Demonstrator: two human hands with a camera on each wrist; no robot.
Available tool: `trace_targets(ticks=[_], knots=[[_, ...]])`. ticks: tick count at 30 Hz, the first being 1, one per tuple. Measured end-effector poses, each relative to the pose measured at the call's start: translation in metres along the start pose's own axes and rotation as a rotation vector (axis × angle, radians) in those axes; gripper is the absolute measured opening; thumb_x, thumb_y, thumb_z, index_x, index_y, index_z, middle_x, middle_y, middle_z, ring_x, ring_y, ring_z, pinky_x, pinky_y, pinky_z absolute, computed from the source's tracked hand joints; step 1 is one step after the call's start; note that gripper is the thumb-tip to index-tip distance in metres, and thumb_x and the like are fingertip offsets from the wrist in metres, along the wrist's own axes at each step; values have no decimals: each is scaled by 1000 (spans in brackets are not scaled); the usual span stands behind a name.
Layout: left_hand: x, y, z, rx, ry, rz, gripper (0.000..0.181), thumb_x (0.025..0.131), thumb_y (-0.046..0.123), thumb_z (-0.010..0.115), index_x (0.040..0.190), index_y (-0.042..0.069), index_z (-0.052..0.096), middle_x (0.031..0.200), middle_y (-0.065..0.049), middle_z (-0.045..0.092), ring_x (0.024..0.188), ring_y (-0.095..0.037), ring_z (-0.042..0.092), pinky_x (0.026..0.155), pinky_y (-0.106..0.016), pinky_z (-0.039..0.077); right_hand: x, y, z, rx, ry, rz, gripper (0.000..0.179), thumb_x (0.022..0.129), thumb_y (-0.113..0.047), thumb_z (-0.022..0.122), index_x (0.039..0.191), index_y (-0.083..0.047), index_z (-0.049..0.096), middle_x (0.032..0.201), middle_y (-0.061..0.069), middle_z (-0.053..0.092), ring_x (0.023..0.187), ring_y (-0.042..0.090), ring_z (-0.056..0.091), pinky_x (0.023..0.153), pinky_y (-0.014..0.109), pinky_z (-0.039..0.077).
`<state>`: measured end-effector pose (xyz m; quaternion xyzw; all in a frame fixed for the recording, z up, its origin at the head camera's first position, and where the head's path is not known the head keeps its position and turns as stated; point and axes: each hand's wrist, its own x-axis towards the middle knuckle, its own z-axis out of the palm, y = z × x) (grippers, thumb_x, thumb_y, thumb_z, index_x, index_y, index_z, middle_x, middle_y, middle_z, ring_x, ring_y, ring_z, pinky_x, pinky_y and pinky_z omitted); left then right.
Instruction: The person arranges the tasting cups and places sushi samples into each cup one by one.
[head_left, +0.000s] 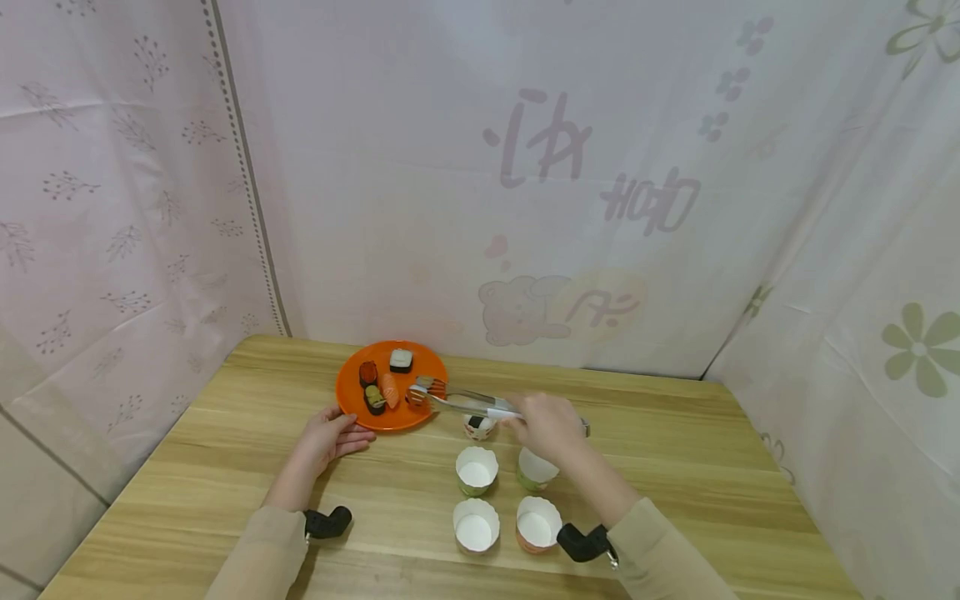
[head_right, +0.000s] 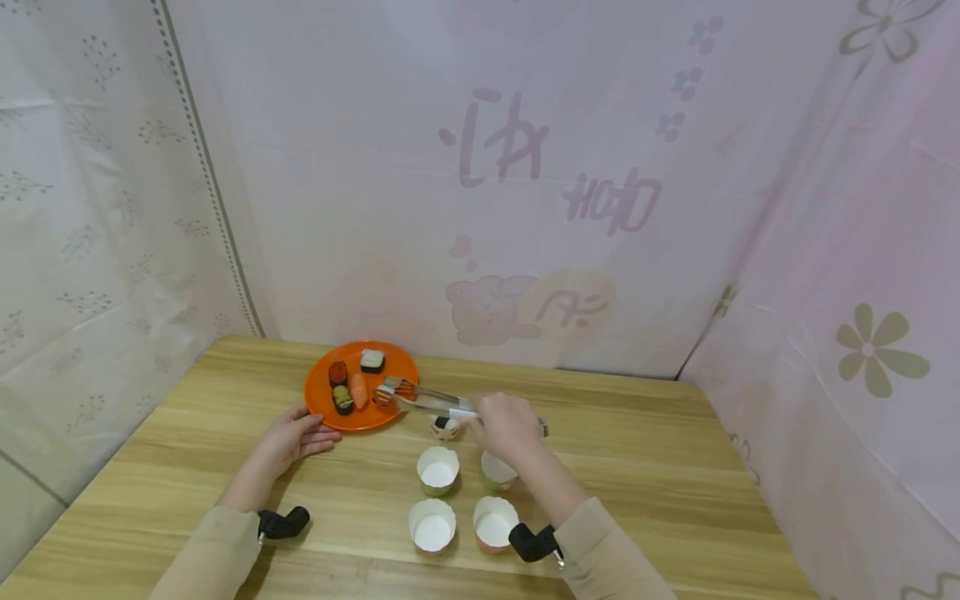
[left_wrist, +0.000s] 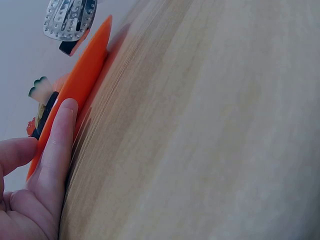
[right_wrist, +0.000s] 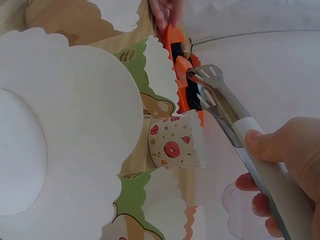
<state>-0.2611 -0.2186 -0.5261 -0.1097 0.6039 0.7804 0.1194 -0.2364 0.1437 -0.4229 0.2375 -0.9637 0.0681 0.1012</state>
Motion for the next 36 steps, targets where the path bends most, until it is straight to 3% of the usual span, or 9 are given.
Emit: trace_targets(ticks=[5, 16, 26, 36], knots=[[1, 0, 0, 5, 0, 1, 42, 103, 7, 42, 140, -6, 28, 89, -22, 67, 83, -30, 70, 75, -39, 58, -3, 0, -3, 16, 15, 0, 43, 86, -38, 71, 120, -13, 68, 79, 0, 66, 49, 9, 40, 41, 25, 31], [0, 0, -2, 4, 10, -12, 47, 103, 8, 42, 145, -5, 24, 91, -21, 67, 82, -29, 70, 76, -39, 57, -12, 6, -5, 60, 24, 35, 42, 86, -31, 73, 123, -13, 67, 110, 6, 69, 62, 12, 54, 44, 26, 37], [-1, 0, 0, 9, 10, -10, 45, 103, 7, 42, 143, -5, 27, 90, -22, 67, 81, -29, 70, 76, -39, 58, -24, 13, -9, 69, 42, 70, 43, 86, -35, 72, 123, -16, 67, 111, 5, 68, 77, 17, 63, 51, 29, 45], [-1, 1, 0, 5, -9, -6, 49, 103, 7, 41, 146, -6, 21, 92, -22, 67, 83, -29, 70, 77, -39, 57, -37, 18, -17, 71, 68, 88, 43, 85, -34, 72, 122, -13, 67, 115, 7, 67, 92, 26, 66, 61, 41, 53]])
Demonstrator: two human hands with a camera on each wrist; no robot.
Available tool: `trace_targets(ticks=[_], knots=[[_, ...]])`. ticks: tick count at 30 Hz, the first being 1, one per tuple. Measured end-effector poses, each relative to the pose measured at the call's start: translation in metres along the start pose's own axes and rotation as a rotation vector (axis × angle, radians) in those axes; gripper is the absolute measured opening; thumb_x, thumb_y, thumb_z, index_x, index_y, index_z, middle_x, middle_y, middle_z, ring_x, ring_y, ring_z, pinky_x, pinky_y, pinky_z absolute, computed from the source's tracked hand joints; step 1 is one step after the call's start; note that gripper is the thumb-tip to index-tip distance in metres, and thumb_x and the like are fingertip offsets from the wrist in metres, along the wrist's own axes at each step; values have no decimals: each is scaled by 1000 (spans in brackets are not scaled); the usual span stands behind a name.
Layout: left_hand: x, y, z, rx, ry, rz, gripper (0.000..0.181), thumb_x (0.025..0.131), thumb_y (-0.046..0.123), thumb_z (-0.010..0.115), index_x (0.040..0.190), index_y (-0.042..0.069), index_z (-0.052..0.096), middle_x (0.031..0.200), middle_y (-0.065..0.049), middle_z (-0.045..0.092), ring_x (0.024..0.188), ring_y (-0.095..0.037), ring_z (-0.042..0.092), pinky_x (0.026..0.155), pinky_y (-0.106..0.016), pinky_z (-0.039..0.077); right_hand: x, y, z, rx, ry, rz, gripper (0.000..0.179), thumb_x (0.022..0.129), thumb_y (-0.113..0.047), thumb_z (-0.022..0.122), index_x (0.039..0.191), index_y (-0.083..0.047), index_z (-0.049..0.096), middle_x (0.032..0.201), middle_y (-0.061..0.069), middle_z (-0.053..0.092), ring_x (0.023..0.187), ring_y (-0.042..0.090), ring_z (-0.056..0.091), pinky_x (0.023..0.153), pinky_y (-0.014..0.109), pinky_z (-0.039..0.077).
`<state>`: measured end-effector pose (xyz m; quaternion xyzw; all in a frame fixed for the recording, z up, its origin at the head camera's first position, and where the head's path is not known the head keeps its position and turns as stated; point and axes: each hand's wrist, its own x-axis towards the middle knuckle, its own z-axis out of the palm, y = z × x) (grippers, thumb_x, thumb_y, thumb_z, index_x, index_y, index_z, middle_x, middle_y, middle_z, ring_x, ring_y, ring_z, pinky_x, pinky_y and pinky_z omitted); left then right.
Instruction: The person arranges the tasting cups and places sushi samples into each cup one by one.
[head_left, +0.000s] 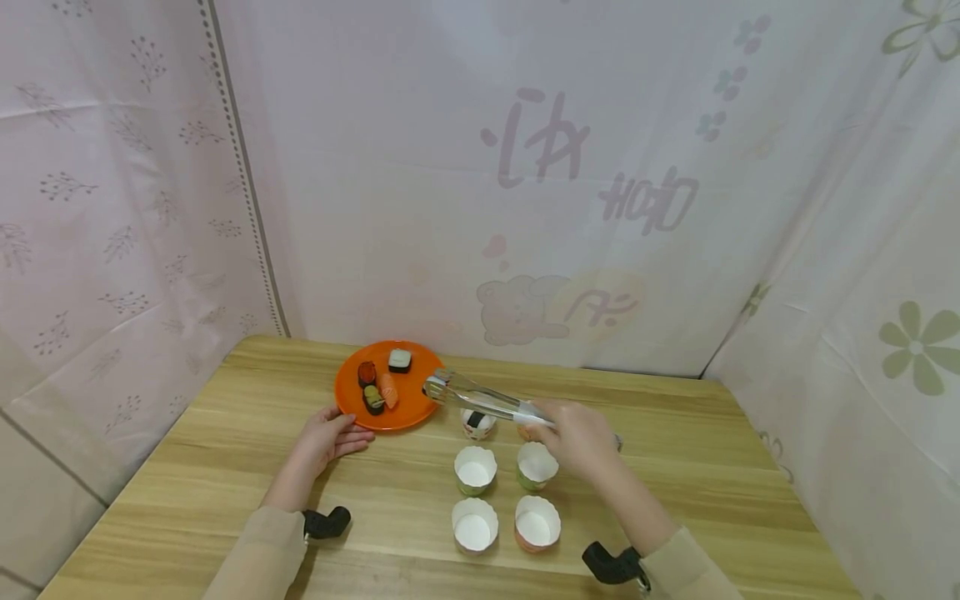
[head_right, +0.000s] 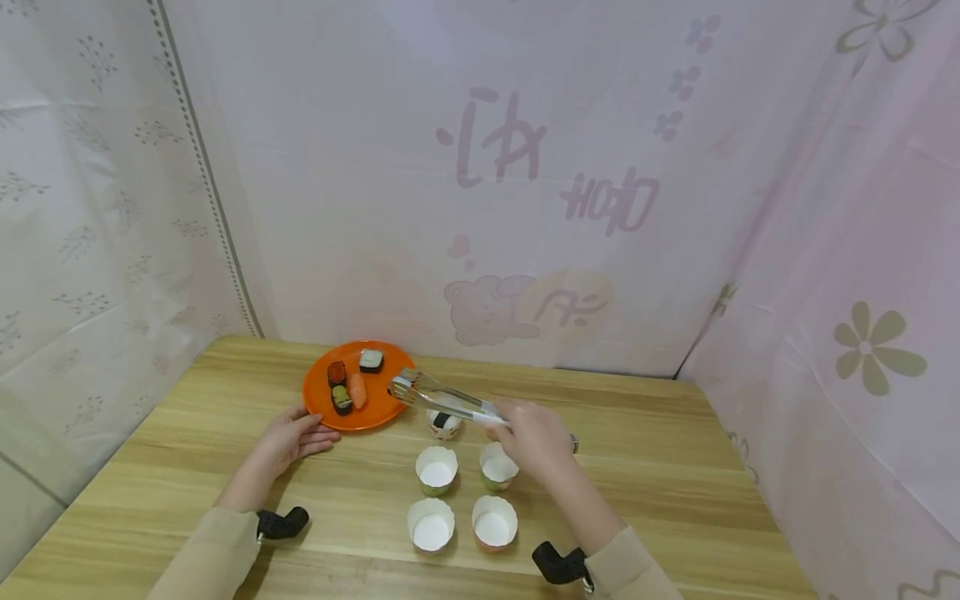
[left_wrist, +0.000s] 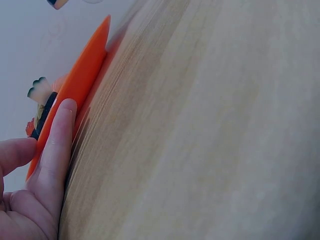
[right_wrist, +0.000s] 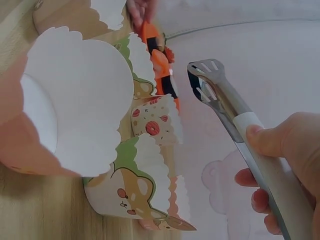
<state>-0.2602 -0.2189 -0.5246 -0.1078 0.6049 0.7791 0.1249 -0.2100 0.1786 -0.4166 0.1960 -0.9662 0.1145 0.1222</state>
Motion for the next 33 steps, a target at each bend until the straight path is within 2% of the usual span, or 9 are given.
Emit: trace_targets(ticks=[3, 9, 15, 23, 33], knots=[[0, 0, 0, 2, 6, 3, 48, 103, 8, 41, 145, -5, 22, 92, -22, 67, 82, -29, 70, 76, -39, 57, -4, 1, -3, 11, 10, 14, 44, 85, -35, 72, 122, -12, 67, 116, 8, 66, 92, 26, 66, 62, 40, 53], [1, 0, 0, 3, 2, 8, 49, 103, 8, 40, 146, -6, 20, 93, -22, 67, 82, -29, 70, 77, -40, 57, -12, 8, -9, 26, 43, 7, 43, 86, -34, 72, 122, -11, 67, 115, 9, 67, 80, 21, 64, 53, 33, 48], [0, 1, -2, -4, -10, 13, 51, 103, 7, 40, 147, -7, 18, 91, -22, 67, 81, -29, 70, 75, -39, 58, -21, 16, -13, 19, 68, -8, 41, 86, -32, 72, 119, -9, 68, 112, 11, 68, 84, 25, 67, 57, 36, 52], [-1, 1, 0, 0, -4, 12, 49, 103, 7, 41, 146, -7, 20, 93, -23, 67, 82, -30, 70, 76, -40, 57, -32, 24, -16, 15, 82, 24, 37, 86, -30, 73, 117, -12, 69, 108, 9, 69, 75, 20, 63, 53, 35, 49], [0, 0, 1, 7, 13, -2, 47, 103, 7, 42, 144, -6, 25, 91, -22, 67, 82, -29, 70, 76, -39, 58, -44, 35, -20, 15, 129, 11, 37, 84, -27, 75, 114, -7, 69, 107, 13, 69, 87, 32, 68, 61, 46, 55]])
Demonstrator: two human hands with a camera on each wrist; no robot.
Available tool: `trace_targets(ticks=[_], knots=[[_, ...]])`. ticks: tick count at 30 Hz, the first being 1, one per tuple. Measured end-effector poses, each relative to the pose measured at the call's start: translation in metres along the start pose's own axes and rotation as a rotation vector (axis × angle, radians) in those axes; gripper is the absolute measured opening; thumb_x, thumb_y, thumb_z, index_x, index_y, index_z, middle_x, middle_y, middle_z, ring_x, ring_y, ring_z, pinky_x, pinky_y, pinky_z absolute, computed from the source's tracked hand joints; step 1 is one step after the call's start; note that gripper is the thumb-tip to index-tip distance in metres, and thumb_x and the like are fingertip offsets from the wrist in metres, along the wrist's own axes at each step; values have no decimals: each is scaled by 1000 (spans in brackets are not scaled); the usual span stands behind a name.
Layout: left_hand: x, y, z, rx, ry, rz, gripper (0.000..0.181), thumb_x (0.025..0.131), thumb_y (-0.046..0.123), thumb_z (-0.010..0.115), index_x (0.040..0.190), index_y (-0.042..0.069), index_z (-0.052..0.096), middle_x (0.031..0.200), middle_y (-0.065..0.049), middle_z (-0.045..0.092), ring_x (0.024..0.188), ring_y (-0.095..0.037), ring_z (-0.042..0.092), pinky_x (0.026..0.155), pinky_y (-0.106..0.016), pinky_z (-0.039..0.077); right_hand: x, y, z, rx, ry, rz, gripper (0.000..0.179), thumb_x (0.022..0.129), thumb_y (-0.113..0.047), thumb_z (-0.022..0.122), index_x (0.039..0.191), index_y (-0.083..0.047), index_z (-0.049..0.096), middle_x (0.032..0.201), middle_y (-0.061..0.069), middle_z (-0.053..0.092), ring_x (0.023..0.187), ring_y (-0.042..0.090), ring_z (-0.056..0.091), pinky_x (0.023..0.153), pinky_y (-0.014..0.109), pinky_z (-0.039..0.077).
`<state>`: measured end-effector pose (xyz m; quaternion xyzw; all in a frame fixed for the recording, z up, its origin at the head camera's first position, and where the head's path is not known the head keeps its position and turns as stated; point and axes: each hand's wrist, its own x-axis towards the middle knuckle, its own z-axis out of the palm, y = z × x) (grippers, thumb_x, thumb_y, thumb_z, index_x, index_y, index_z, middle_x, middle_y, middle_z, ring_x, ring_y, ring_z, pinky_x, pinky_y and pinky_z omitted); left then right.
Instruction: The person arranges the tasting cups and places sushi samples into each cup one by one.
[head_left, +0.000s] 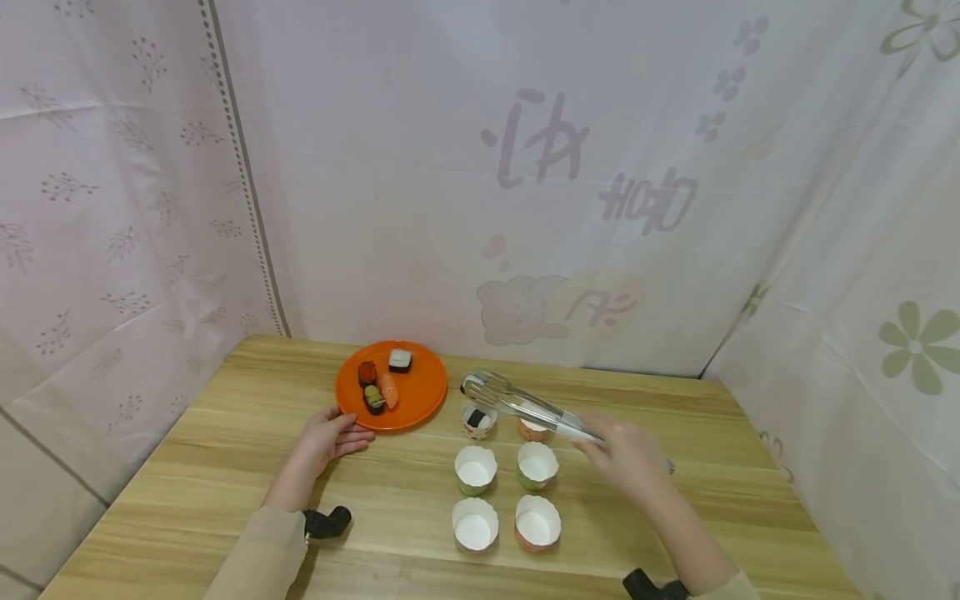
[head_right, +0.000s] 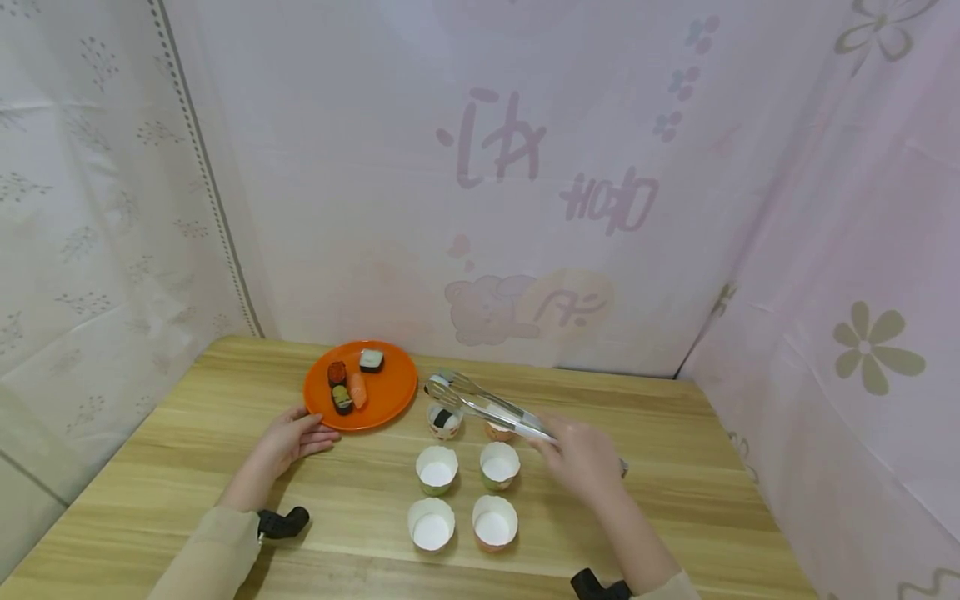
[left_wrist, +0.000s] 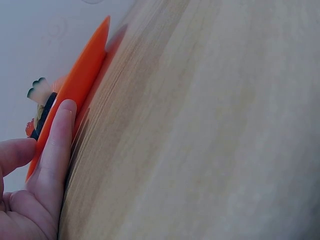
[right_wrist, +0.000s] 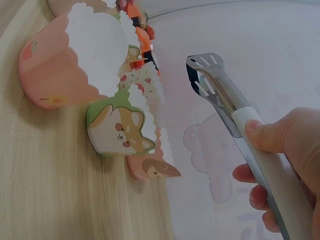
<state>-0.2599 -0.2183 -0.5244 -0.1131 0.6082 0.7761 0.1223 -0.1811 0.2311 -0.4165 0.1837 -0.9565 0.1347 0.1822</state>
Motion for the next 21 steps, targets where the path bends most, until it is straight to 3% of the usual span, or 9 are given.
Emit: trace_targets(ticks=[8, 21], knots=[[1, -1, -1, -10, -12, 16, 48, 103, 8, 42, 144, -8, 22, 91, -23, 67, 82, -30, 70, 75, -40, 58, -9, 7, -4, 16, 4, 23, 38, 85, -26, 74, 116, -6, 68, 108, 15, 68, 88, 34, 67, 66, 48, 56], [-1, 0, 0, -6, -15, 19, 48, 103, 7, 42, 144, -9, 22, 91, -23, 67, 82, -29, 70, 75, -39, 58, -21, 17, -11, -22, 50, 35, 36, 80, -25, 77, 111, -6, 71, 103, 15, 70, 81, 33, 67, 54, 44, 53]])
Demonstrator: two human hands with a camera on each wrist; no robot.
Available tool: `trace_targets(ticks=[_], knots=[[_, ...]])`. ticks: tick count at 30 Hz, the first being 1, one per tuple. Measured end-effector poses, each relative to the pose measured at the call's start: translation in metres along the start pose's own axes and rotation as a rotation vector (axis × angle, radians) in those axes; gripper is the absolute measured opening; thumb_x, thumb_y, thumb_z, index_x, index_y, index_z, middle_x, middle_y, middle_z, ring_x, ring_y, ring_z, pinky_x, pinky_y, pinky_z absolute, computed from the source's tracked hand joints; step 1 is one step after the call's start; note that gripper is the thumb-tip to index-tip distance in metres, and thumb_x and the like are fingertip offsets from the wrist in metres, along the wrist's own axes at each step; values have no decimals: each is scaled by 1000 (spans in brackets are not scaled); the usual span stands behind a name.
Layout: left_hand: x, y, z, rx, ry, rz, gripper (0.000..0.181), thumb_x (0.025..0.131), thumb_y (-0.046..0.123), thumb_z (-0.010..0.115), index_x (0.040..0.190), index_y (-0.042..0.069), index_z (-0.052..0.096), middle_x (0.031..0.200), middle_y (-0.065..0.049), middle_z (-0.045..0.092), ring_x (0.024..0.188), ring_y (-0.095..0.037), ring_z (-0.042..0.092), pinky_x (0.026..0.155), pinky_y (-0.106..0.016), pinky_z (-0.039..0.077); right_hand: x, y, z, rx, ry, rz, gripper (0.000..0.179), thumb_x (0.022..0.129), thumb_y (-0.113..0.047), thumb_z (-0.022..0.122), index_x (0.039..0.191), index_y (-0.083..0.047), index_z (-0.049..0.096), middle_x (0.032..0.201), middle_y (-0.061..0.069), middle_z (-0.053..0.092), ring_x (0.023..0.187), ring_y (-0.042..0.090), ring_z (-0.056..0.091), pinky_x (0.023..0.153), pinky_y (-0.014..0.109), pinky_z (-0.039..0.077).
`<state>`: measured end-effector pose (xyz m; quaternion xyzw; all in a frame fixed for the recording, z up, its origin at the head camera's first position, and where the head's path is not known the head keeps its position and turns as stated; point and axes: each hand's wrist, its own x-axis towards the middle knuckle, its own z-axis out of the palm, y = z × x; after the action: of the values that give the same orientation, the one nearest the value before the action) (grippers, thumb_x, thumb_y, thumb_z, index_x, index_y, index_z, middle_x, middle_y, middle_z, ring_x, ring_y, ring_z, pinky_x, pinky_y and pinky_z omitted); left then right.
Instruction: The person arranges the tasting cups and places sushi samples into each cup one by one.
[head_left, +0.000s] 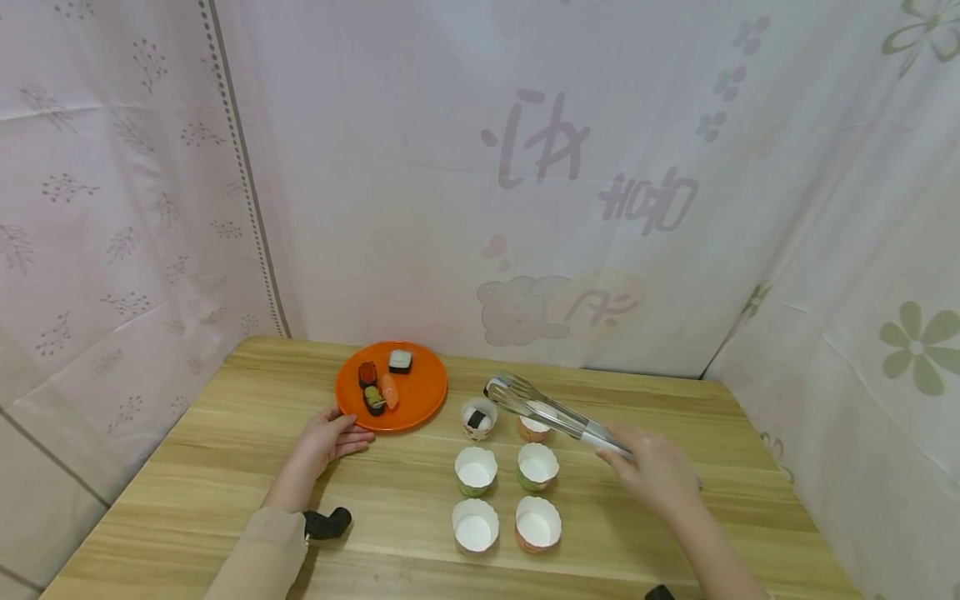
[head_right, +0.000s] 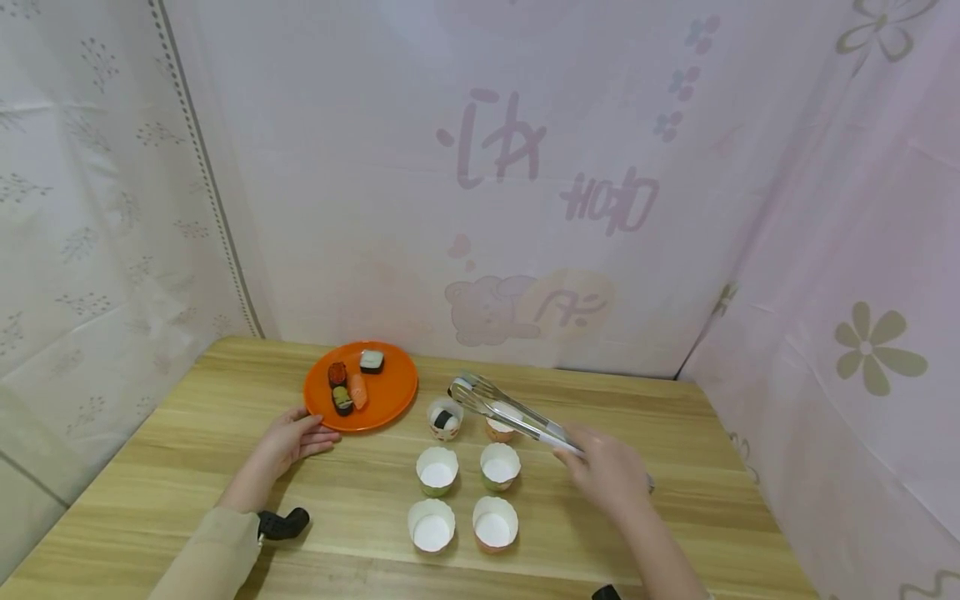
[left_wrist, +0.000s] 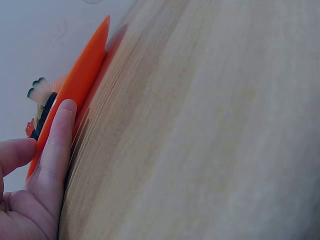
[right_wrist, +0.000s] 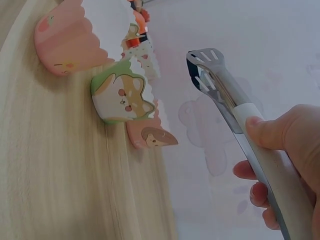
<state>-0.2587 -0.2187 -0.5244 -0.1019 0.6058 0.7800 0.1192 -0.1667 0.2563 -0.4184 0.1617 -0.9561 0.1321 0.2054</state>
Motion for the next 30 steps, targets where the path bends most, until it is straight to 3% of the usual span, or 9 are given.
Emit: trace_targets(ticks=[5, 12, 17, 23, 30], knots=[[1, 0, 0, 4, 7, -3, 47, 103, 7, 42, 144, -8, 24, 91, -22, 67, 81, -29, 70, 75, -39, 58, -6, 3, -5, 4, -16, 26, 36, 81, -25, 76, 112, -6, 71, 106, 17, 69, 87, 36, 67, 57, 47, 54], [1, -1, 0, 15, 16, -6, 45, 103, 7, 42, 143, -7, 26, 90, -21, 67, 81, -28, 70, 75, -38, 58, -14, 10, -10, 11, 5, 31, 38, 81, -23, 77, 113, -5, 70, 105, 19, 68, 81, 36, 67, 55, 46, 54], [2, -2, -1, 3, -1, 2, 46, 103, 7, 41, 143, -8, 24, 90, -21, 68, 81, -28, 70, 74, -38, 58, -20, 17, -12, 17, -6, 43, 39, 82, -22, 76, 115, -4, 68, 107, 21, 67, 87, 41, 66, 63, 52, 55], [2, -1, -1, -4, 4, 1, 48, 103, 7, 42, 144, -8, 22, 91, -22, 67, 82, -30, 70, 75, -39, 58, -24, 21, -16, -5, -28, 65, 41, 82, -24, 76, 116, -4, 68, 104, 21, 68, 82, 39, 66, 58, 49, 54], [3, -1, -1, -4, 9, -7, 47, 103, 7, 42, 143, -8, 23, 92, -23, 67, 82, -29, 70, 75, -39, 58, -28, 27, -15, -25, 8, 28, 38, 79, -21, 78, 112, -4, 69, 101, 20, 69, 78, 38, 67, 55, 47, 55]])
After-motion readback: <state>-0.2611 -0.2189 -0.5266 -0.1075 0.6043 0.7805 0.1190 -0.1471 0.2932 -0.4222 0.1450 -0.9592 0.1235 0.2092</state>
